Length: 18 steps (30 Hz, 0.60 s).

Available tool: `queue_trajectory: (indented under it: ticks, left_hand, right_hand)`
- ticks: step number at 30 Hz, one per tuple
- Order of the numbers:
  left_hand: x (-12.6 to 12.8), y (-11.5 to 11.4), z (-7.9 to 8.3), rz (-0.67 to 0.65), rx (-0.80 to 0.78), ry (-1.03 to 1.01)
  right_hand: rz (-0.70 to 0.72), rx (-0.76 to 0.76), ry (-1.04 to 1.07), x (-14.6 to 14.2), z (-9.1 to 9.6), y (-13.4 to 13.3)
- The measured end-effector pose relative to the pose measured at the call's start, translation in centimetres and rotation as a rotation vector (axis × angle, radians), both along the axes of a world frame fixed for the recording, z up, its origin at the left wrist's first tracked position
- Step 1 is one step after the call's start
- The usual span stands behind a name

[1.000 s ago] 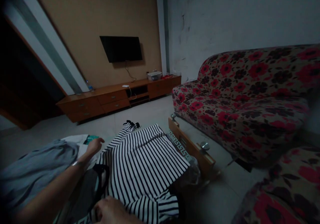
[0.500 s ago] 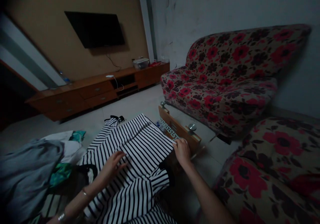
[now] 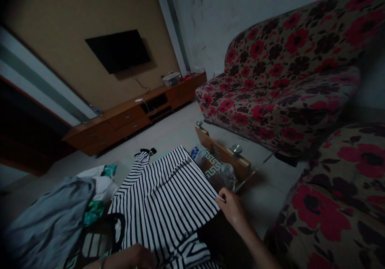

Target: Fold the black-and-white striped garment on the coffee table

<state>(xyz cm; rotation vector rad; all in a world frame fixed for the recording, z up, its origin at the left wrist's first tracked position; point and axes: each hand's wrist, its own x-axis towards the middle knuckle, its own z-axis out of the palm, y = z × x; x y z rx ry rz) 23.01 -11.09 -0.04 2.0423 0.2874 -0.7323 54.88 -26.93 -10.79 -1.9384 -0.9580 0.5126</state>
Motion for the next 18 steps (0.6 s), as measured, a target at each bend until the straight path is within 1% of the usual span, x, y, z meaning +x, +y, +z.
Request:
queue_trajectory:
  ticks: [2,4,5,7,9,10,11,13,15,18]
  left_hand:
    - [3.4,2.5,1.0,-0.008,0.244,-0.05]
    - [8.5,6.1,1.4,0.043,0.521,-0.119]
    - [11.4,8.1,1.2,0.075,0.629,-0.143]
    - [17.1,12.1,0.3,0.131,0.83,-0.178]
    - [22.1,15.6,-1.3,0.18,0.94,-0.184]
    - [24.0,17.1,-2.1,0.193,0.978,-0.185]
    - [25.7,18.4,-3.0,0.195,1.004,-0.185]
    - [28.0,20.4,-4.4,0.166,1.043,-0.185]
    - [29.3,22.0,-5.4,0.107,1.065,-0.181]
    - [30.3,23.7,-6.1,0.011,1.083,-0.164]
  right_hand:
    - [-0.023,0.022,0.059,-0.7,-0.3,-1.6]
    - [-0.046,0.014,0.13,-1.1,-0.7,-2.6]
    - [-0.05,0.003,0.184,-1.2,-0.9,-2.8]
    - [-0.04,-0.019,0.308,-1.3,-1.3,-2.8]
    - [-0.026,-0.019,0.404,-1.4,-1.8,-2.7]
    - [-0.023,-0.013,0.432,-1.5,-2.0,-2.6]
    - [-0.023,-0.005,0.444,-1.5,-2.2,-2.5]
    - [-0.014,0.013,0.445,-1.4,-2.6,-2.4]
    - [-0.012,0.015,0.422,-1.1,-2.8,-2.5]
    - [-0.019,-0.004,0.394,-0.5,-2.8,-2.6]
